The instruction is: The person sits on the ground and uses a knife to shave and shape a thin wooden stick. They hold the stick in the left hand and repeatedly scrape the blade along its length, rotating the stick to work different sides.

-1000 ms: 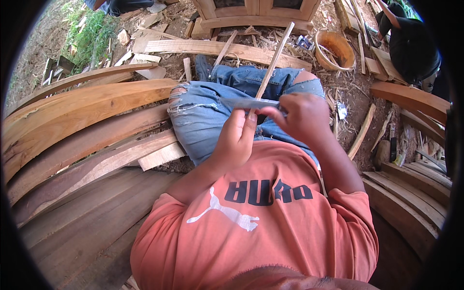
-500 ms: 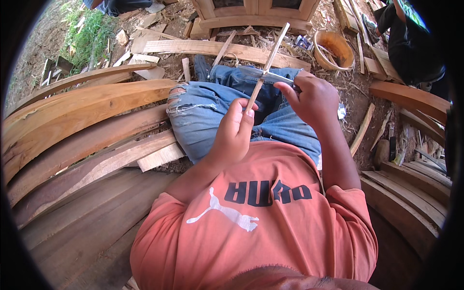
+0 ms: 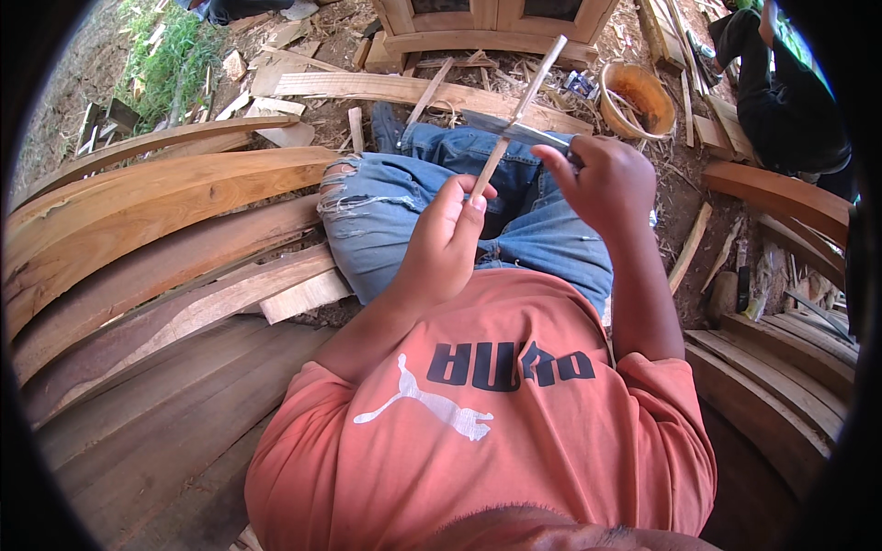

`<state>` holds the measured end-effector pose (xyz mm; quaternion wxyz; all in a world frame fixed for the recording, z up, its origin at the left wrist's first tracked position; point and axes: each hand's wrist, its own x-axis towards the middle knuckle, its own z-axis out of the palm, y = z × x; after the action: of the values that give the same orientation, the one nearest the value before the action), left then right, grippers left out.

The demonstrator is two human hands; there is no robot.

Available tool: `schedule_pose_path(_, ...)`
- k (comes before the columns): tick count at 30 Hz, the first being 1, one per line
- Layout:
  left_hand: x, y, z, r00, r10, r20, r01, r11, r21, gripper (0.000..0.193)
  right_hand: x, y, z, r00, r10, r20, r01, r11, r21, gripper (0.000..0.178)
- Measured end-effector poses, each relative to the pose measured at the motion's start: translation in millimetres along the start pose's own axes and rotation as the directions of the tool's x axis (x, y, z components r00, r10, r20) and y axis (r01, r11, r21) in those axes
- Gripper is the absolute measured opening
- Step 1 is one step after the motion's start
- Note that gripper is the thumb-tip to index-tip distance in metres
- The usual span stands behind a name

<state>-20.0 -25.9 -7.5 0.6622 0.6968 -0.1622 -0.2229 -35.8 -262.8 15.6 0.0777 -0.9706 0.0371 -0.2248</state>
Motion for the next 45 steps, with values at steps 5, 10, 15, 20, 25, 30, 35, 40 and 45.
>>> schedule_pose_path(5,-2.2,0.0,4.2,0.999,-0.042,0.027,0.041,0.998,0.045,0.027,-2.9,-5.0,11.1,0.998,-0.061,-0.012,0.061,0.998,0.025,0.066)
schedule_pose_path(10,-13.9,-9.9,-4.2,0.998,-0.067,0.002,0.066,0.992,0.107,0.028,26.1,66.2,-0.2,0.841,0.531,0.108,-0.519,0.846,-0.12,0.066)
schedule_pose_path(15,-12.2,-12.3,-4.3,0.999,-0.053,-0.012,0.053,0.997,0.048,0.028,18.5,79.6,-13.3,0.914,0.387,0.121,-0.377,0.921,-0.094,0.069)
schedule_pose_path(20,-2.6,-14.5,-5.1,0.981,-0.19,0.039,0.192,0.978,-0.079,0.028,-25.4,-14.5,1.3,0.974,-0.033,0.222,-0.012,0.98,0.196,0.063)
schedule_pose_path(25,-0.1,-15.6,1.5,1.0,0.005,-0.011,-0.004,0.997,0.075,0.026,-26.1,-20.6,10.5,0.967,-0.01,0.256,-0.043,0.979,0.199,0.064)
schedule_pose_path(30,-0.4,-9.7,3.8,1.0,-0.008,-0.013,0.009,0.997,0.076,0.025,-27.8,-18.1,11.1,0.981,0.026,0.19,-0.057,0.986,0.16,0.064)
schedule_pose_path(35,-12.3,-6.2,1.3,0.998,-0.069,0.012,0.068,0.994,0.082,0.024,-0.4,35.4,0.6,0.962,0.267,0.059,-0.264,0.963,-0.047,0.063)
schedule_pose_path(40,-7.6,-13.3,3.3,1.0,-0.001,-0.017,0.003,0.994,0.111,0.023,-28.9,-18.1,-2.3,0.99,-0.049,0.132,0.026,0.985,0.173,0.061)
schedule_pose_path(45,-11.5,-4.5,2.8,0.999,-0.052,0.008,0.052,0.998,0.043,0.023,-19.8,-5.6,8.6,0.976,0.138,0.169,-0.157,0.982,0.107,0.062)
